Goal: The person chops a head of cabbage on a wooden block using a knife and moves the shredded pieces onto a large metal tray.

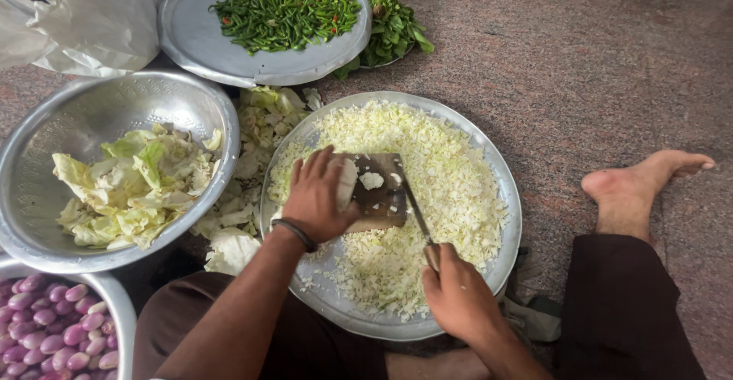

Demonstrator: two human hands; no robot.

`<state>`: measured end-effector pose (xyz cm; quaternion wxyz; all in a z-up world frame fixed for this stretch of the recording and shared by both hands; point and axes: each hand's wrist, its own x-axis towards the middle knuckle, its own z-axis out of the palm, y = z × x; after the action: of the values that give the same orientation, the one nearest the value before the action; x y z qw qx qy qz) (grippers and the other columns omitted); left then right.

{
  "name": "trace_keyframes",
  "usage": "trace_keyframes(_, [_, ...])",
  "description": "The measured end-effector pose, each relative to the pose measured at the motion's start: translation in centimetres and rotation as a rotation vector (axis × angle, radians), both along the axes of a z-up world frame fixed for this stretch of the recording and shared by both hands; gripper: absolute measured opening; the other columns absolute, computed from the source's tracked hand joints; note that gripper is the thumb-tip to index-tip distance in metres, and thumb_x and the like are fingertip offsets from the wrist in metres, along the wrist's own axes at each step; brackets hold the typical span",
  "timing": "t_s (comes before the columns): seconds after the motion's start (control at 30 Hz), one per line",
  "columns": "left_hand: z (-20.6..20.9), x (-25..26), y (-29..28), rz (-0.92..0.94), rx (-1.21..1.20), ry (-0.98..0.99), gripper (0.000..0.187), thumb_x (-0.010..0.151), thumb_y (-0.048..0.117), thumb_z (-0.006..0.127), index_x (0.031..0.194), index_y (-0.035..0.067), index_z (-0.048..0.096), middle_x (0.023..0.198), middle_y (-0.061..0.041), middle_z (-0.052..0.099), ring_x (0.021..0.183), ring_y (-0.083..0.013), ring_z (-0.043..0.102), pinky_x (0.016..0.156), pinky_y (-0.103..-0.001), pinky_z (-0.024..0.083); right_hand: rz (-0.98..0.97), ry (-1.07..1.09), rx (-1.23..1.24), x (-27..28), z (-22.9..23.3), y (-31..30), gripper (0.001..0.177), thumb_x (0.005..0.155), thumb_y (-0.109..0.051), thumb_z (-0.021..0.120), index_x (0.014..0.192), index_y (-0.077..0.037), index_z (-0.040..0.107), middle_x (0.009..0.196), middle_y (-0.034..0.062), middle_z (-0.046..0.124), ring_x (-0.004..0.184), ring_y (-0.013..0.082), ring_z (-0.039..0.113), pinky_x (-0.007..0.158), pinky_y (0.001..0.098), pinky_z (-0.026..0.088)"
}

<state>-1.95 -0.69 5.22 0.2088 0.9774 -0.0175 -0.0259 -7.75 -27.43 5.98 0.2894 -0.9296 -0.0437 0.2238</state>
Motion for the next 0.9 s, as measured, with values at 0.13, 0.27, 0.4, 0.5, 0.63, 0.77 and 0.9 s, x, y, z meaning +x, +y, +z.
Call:
trace_keyframes(0.13, [0.7, 2.0, -3.7, -0.066, 0.245, -0.014, 0.046, 0.086, 0.033, 0.064, 0.127, 0.013, 0.069, 0.163, -0.015, 0.029, 0.154, -0.0343, 0.017, 0.122, -0.059, -0.003, -0.028, -0.179, 0.044, -0.2, -1.4, -1.9, 0.029, 0.092, -0.026, 0.063, 0.107, -0.002, 0.058, 0.081, 0.0258, 0.073, 0.082, 0.0458, 0.072, 0.071, 0.0544, 0.054])
trace_keyframes(0.27, [-0.8, 3.4, -4.4, -0.070, 0.387, 0.016, 0.029, 0.098, 0.027, 0.055, 0.094, 0.014, 0.081, 0.160, -0.012, 0.042, 0.154, -0.0328, 0.025, 0.125, -0.063, 0.000, -0.058, -0.177, 0.034, 0.2, -2.8, -2.7, 0.032, 0.090, -0.029, 0.064, 0.111, -0.005, 0.057, 0.087, 0.0259, 0.074, 0.089, 0.0465, 0.071, 0.075, 0.0550, 0.055])
trace_keyframes(0.4, [-2.8, 4.7, -3.2, 0.020, 0.193, -0.230, 0.028, 0.096, 0.028, 0.057, 0.093, 0.013, 0.079, 0.136, -0.007, 0.065, 0.137, -0.0271, 0.049, 0.127, -0.061, 0.012, -0.064, -0.183, 0.026, 0.7, -3.5, -3.0, 0.033, 0.090, -0.030, 0.065, 0.110, -0.005, 0.057, 0.089, 0.0254, 0.074, 0.091, 0.0471, 0.070, 0.076, 0.0552, 0.055])
trace_keyframes(0.5, [-3.8, 7.9, 1.7, 0.291, 0.013, -0.405, 0.030, 0.088, 0.039, 0.063, 0.086, 0.015, 0.081, 0.116, -0.006, 0.074, 0.111, -0.0280, 0.065, 0.114, -0.057, 0.033, -0.050, -0.117, 0.011, 0.9, -3.4, -3.0, 0.031, 0.091, -0.030, 0.064, 0.110, -0.005, 0.058, 0.087, 0.0240, 0.074, 0.089, 0.0447, 0.073, 0.076, 0.0536, 0.055])
trace_keyframes(0.63, [-3.1, 9.2, 13.1, 0.662, 0.206, -0.307, 0.051, 0.094, 0.050, 0.064, 0.112, 0.004, 0.072, 0.110, -0.020, 0.070, 0.100, -0.0386, 0.067, 0.089, -0.053, 0.052, -0.044, -0.118, 0.036, 0.8, -2.8, -3.0, 0.032, 0.091, -0.031, 0.064, 0.107, -0.004, 0.058, 0.085, 0.0233, 0.074, 0.087, 0.0433, 0.074, 0.074, 0.0516, 0.056])
trace_keyframes(0.77, [-1.4, 6.3, 15.1, 0.424, -0.070, -0.307, 0.047, 0.092, 0.035, 0.070, 0.130, 0.007, 0.068, 0.131, -0.022, 0.067, 0.119, -0.0380, 0.065, 0.105, -0.046, 0.052, -0.024, -0.150, 0.141, 0.7, -2.6, -2.0, 0.029, 0.091, -0.029, 0.063, 0.106, -0.005, 0.059, 0.076, 0.0210, 0.072, 0.074, 0.0398, 0.073, 0.067, 0.0489, 0.054])
trace_keyframes(0.9, [-1.0, 2.3, 7.6, 0.019, -0.180, 0.249, 0.085, 0.082, 0.022, 0.076, 0.158, 0.024, 0.038, 0.153, -0.015, 0.048, 0.131, -0.0335, 0.057, 0.112, -0.047, 0.045, 0.015, -0.075, 0.138, 0.7, -2.6, -0.3, 0.027, 0.092, -0.028, 0.064, 0.105, -0.005, 0.060, 0.075, 0.0197, 0.070, 0.070, 0.0375, 0.072, 0.065, 0.0471, 0.053])
